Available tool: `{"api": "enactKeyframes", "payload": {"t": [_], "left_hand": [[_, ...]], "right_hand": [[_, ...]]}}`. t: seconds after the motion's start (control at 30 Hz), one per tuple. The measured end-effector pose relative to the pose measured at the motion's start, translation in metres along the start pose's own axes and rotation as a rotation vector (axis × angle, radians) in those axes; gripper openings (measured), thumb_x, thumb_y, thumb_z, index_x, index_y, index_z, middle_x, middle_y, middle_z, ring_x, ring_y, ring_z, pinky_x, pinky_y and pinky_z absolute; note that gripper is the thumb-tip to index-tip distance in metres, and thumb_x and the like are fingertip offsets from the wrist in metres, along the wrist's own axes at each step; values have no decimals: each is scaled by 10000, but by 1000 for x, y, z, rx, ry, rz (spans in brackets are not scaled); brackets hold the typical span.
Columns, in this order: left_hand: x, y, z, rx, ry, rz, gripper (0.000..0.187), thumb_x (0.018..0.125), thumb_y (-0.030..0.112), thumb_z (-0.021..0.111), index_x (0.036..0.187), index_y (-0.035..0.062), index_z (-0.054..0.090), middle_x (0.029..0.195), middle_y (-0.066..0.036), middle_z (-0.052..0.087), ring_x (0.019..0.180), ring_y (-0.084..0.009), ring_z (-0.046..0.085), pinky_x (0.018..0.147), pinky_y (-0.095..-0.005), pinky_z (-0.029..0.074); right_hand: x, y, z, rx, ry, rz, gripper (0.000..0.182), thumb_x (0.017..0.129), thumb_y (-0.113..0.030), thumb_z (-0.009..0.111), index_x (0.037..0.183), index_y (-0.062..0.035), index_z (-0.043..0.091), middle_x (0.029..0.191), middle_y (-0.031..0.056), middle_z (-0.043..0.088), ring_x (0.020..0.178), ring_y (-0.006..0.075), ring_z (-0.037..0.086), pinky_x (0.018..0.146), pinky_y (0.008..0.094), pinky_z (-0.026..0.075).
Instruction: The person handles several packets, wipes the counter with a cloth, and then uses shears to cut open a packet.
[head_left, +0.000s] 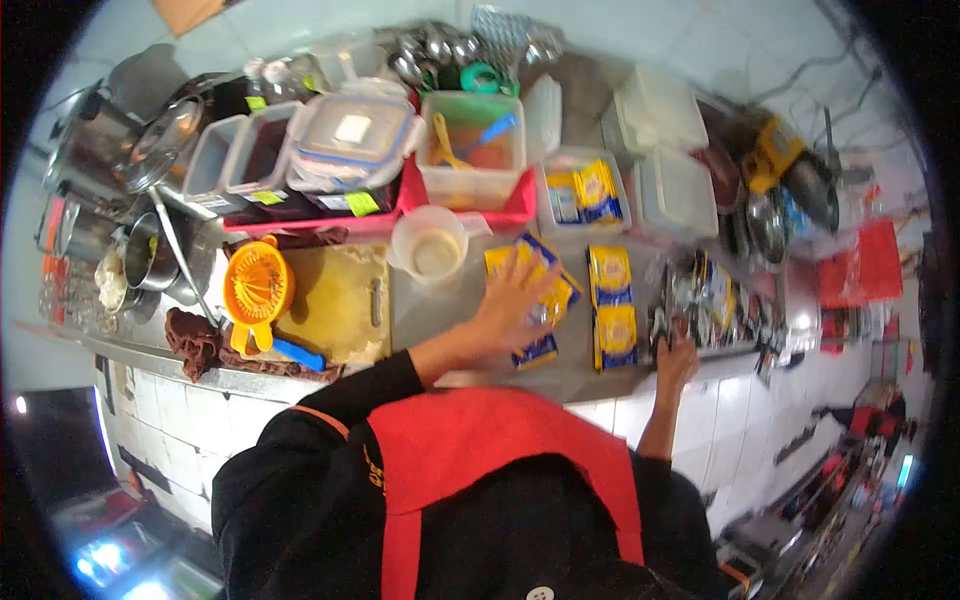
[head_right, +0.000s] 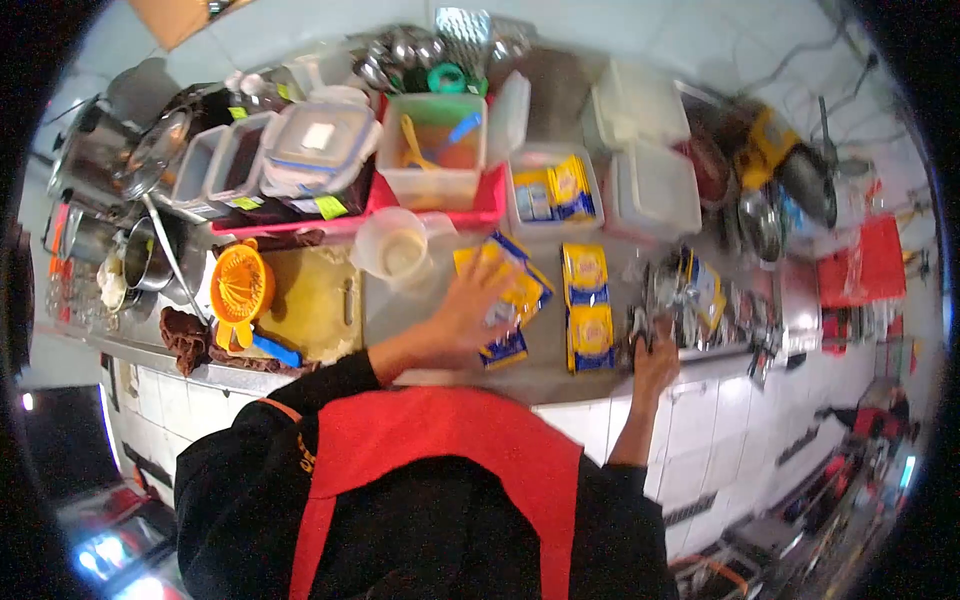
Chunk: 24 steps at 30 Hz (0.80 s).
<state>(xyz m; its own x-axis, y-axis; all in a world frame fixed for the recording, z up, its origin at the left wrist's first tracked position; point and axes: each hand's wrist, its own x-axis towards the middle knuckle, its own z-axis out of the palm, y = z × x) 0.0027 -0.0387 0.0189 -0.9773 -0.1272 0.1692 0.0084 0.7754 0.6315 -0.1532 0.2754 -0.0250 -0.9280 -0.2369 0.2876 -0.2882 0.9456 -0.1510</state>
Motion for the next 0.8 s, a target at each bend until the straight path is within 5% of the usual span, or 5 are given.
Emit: {"api": "enactKeyframes", "payload": {"t": [0.1, 0.17, 0.3, 0.43, 0.8], "left_hand": [[-9, 3, 2, 22, -108, -11, 685, 657, 317, 675, 1261, 183, 381, 1375, -189, 177, 1256, -469, 96, 859, -690, 251], [-12, 6, -1, 11, -126, -24, 624, 665, 311, 670, 1224, 173, 429, 1377, -185, 175, 1256, -472, 92, 864, -684, 255], [-13, -2, 7, 6, -61, -5, 573, 676, 297, 666, 1196, 174, 459, 1376, -177, 184, 1262, -456, 101, 872, -673, 259], [-15, -2, 6, -15, 20, -20, 551, 673, 292, 670, 1176, 169, 480, 1374, -173, 192, 1265, -445, 112, 883, -664, 255], [-26, 5, -12, -49, -16, -101, 494, 718, 304, 623, 1181, 188, 492, 1337, -205, 274, 1259, -437, 159, 936, -573, 274]], "right_hand": [[5, -2, 8, -9, 64, -68, 603, 592, -72, 674, 1170, -91, 503, 962, 116, 601, 794, 293, 541, 695, 418, 437], [8, -7, -2, -109, 1, -52, 567, 603, -104, 656, 1155, -94, 525, 707, 133, 528, 821, 331, 491, 687, 433, 409], [19, -33, 1, 58, 141, -291, 378, 585, -227, 739, 870, -39, 577, 866, 178, 530, 797, 336, 508, 744, 414, 400], [4, -107, -31, -62, -498, -66, 820, 413, -524, 795, 935, 42, 512, 968, 202, 519, 976, 341, 487, 829, 405, 410], [14, -107, -27, -50, -482, -86, 792, 423, -538, 777, 913, 36, 538, 941, 186, 573, 903, 314, 560, 777, 380, 455]]}}
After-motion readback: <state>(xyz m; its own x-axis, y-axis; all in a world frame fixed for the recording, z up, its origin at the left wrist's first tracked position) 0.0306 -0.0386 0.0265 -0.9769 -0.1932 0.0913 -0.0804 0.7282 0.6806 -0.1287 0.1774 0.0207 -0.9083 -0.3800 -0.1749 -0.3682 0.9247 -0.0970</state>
